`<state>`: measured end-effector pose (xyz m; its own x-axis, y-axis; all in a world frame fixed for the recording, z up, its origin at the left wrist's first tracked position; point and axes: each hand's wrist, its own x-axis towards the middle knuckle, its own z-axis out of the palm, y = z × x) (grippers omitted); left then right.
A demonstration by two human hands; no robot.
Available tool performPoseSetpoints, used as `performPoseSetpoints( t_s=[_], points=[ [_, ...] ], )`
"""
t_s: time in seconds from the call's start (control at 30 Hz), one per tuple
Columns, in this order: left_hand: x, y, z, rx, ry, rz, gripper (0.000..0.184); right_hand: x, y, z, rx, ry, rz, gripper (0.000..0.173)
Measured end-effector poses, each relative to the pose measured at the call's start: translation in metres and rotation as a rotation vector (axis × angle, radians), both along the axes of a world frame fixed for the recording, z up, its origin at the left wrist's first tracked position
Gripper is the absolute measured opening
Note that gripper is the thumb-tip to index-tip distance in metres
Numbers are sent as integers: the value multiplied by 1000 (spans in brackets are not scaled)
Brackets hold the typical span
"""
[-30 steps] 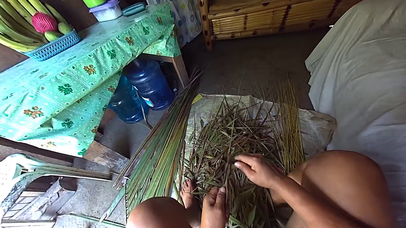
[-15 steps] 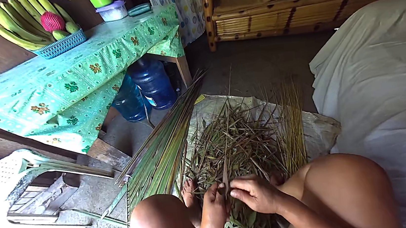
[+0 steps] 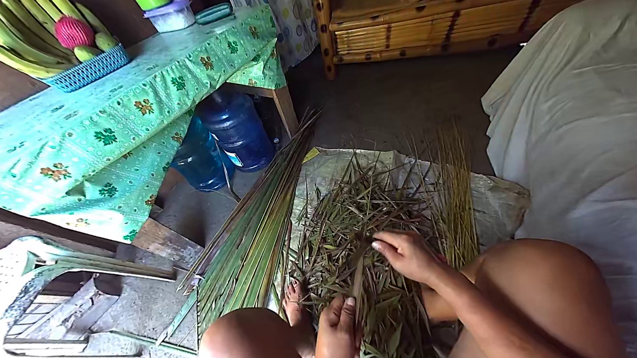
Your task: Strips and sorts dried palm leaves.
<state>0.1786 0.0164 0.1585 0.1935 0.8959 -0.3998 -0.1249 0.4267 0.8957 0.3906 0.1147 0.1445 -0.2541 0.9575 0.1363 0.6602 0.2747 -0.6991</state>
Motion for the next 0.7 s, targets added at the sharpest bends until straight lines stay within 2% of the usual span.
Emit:
performPoseSetpoints(
  t_s=[0.07, 0.17, 0.23, 0.33, 0.4, 0.47, 0.57, 0.7],
  points=[
    [-1, -1, -2, 0, 8, -14, 29, 8, 10, 5, -93, 24, -130, 35],
    [-3, 0, -3, -12, 21, -29, 30, 16, 16, 9, -89, 97, -257, 34],
    [-3, 5, -2, -23, 22, -17, 29, 14, 7, 13, -130, 190, -138, 33],
    [0, 14, 0, -43, 12, 21, 30, -7, -30, 21, -264, 332, 200, 32],
    [1, 17, 3, -39, 13, 46, 29, -21, -47, 16, -222, 332, 376, 30],
    [3, 16, 3, -29, 16, 61, 28, -26, -51, 8, -125, 264, 433, 30],
    [5, 15, 3, -23, 25, 63, 27, -21, -39, 5, -26, 133, 311, 31],
    [3, 12, 4, -15, 46, 32, 26, -7, -12, 3, -95, 72, 80, 34]
  ],
)
